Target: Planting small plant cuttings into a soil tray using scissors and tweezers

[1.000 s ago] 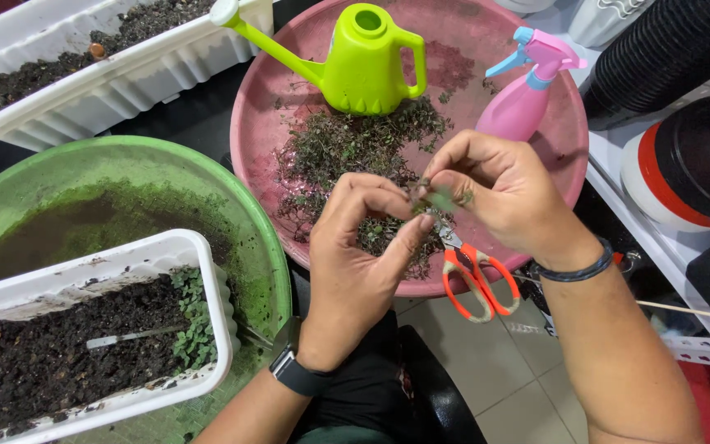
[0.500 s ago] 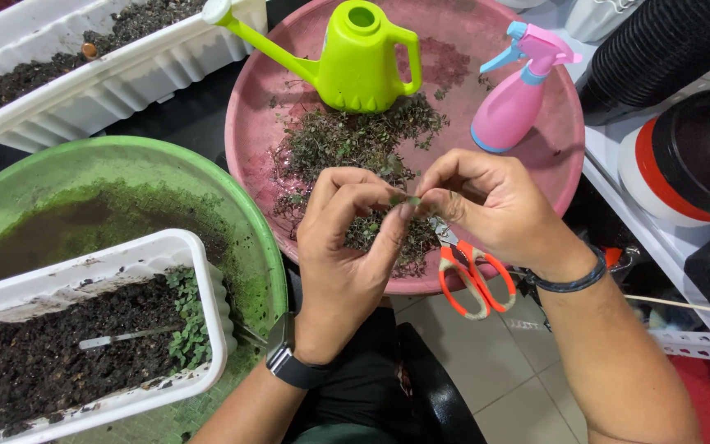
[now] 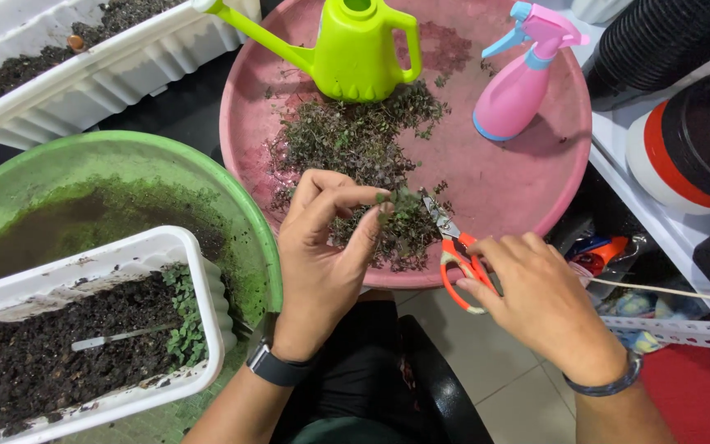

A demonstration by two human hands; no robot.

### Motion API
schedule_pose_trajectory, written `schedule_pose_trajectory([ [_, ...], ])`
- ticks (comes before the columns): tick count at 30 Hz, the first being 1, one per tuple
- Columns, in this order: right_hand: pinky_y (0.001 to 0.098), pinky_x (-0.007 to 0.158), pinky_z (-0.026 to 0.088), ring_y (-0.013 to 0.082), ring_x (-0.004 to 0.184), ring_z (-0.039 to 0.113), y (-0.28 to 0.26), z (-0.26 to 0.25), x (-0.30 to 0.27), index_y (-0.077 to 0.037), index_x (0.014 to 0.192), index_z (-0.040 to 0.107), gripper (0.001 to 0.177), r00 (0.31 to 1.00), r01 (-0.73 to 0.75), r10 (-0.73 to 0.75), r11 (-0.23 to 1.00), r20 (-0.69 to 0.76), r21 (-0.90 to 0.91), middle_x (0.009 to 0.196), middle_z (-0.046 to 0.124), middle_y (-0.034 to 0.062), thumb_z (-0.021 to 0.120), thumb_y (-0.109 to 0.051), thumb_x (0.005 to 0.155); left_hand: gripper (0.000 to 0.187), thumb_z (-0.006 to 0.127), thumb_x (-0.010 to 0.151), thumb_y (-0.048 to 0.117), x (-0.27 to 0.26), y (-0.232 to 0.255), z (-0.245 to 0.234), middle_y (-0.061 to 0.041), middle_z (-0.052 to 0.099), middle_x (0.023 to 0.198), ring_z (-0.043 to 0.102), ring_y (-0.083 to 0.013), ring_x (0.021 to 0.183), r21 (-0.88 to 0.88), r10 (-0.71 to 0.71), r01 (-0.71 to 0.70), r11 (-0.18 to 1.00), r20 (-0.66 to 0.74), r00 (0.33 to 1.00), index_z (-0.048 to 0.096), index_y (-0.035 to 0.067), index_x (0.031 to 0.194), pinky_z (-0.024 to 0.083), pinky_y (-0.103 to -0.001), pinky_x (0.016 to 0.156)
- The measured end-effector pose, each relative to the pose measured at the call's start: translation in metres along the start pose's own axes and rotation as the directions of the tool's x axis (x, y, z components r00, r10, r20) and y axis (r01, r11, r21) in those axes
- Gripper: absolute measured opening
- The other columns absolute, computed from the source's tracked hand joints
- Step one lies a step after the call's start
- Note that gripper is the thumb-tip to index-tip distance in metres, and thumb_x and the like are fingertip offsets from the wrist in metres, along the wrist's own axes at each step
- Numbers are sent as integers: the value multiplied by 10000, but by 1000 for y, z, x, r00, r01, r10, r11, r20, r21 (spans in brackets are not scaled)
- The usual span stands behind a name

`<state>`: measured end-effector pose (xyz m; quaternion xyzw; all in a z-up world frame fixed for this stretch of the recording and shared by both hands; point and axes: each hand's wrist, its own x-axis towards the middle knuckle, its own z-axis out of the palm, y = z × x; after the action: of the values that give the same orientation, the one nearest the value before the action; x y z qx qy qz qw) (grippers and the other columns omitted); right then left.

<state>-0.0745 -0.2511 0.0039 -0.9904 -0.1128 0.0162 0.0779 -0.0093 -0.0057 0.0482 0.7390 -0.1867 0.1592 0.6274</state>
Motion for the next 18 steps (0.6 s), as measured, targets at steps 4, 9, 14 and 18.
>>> schedule_pose_trajectory([
  [4,481,821,474,377,855,582,-4,0,-2,-152,1127,637,412,999,-34,33,998,-29,-51,937,697,102,668,-478,877,48,705,989,133,1,-4,1,-20,562,981,517,-104,872,-97,-52,53,994,9,999,713,110,1031,450,-220,767],
  [9,518,697,574,364,808,679,-4,-3,-4,-277,1255,583,527,984,-150,161,978,71,-143,749,665,135,730,-483,793,135,697,980,134,-1,-12,-1,-41,611,1005,565,-122,940,-226,-104,112,968,49,993,738,70,1092,458,-227,807],
  [14,488,768,567,326,916,651,10,-7,-9,-295,1453,503,624,980,-115,119,993,159,-34,934,725,83,664,-354,852,119,691,995,147,1,-14,-2,-44,669,1004,598,-118,937,-235,-92,104,966,64,994,741,86,1084,493,-248,861],
  [18,483,913,477,402,992,668,33,1,-21,-68,1391,546,512,1000,10,-7,993,-25,114,1295,686,139,608,-177,895,129,689,986,133,0,-21,3,-46,662,1007,596,-128,959,-245,-86,102,964,75,994,739,81,1093,482,-252,871],
])
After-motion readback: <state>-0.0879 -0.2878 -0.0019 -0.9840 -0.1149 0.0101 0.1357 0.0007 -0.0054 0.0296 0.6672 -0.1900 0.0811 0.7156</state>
